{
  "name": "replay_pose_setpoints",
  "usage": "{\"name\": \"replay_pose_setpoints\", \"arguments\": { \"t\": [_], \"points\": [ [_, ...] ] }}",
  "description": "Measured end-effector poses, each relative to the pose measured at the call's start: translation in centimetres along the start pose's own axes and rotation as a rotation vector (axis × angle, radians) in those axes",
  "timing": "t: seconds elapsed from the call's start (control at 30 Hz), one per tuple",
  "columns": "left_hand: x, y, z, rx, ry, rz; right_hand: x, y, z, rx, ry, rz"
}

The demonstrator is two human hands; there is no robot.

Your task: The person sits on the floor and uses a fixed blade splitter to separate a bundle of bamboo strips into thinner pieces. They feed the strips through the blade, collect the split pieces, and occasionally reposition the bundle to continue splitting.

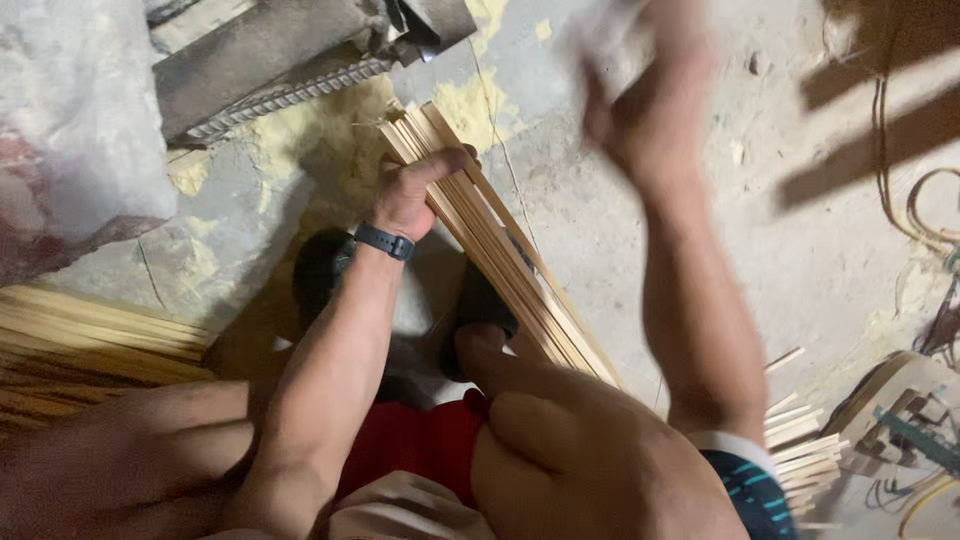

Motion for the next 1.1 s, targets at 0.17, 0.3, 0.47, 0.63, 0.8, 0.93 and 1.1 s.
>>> {"name": "replay_pose_setpoints", "arguments": {
  "t": [0.17, 0.3, 0.47, 0.63, 0.8, 0.93, 1.1],
  "points": [
    [-0.1, 0.5, 0.0, 0.047, 0.013, -0.030, 10.7, -1.2, -8.9, -0.323, -0.565, -0.569],
    [0.0, 1.0, -0.5, 0.025, -0.009, -0.025, 12.2, -0.6, -8.0, -0.378, -0.233, -0.548],
    [-1.0, 1.4, -0.2, 0.097, 0.052, -0.006, 9.5, -1.5, -6.6, -0.331, -0.155, -0.441],
    [-3.0, 0.9, 0.8, 0.225, -0.019, 0.024, 6.2, -2.5, -9.7, -0.120, -0.158, -0.330],
    [-4.0, -0.4, 3.4, 0.017, 0.130, -0.043, 2.8, -4.5, -12.1, -0.114, -0.095, -0.245],
    [-4.6, -1.4, 3.7, 0.025, 0.207, -0.030, 1.1, -4.6, -13.4, -0.135, -0.137, -0.295],
    [-4.3, -0.8, 2.3, 0.066, 0.199, 0.003, 1.3, -4.3, -12.8, -0.122, -0.166, -0.256]
  ]
}}
Point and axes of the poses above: each hand's wrist, its own x-axis away from the middle knuckle, its own z-axis out of the back of the hand, y = z × x, the point moved 6 cm from there along -x, towards the middle knuckle, and after that the axes turned 9 degrees about -z, right-handed, at the moved point
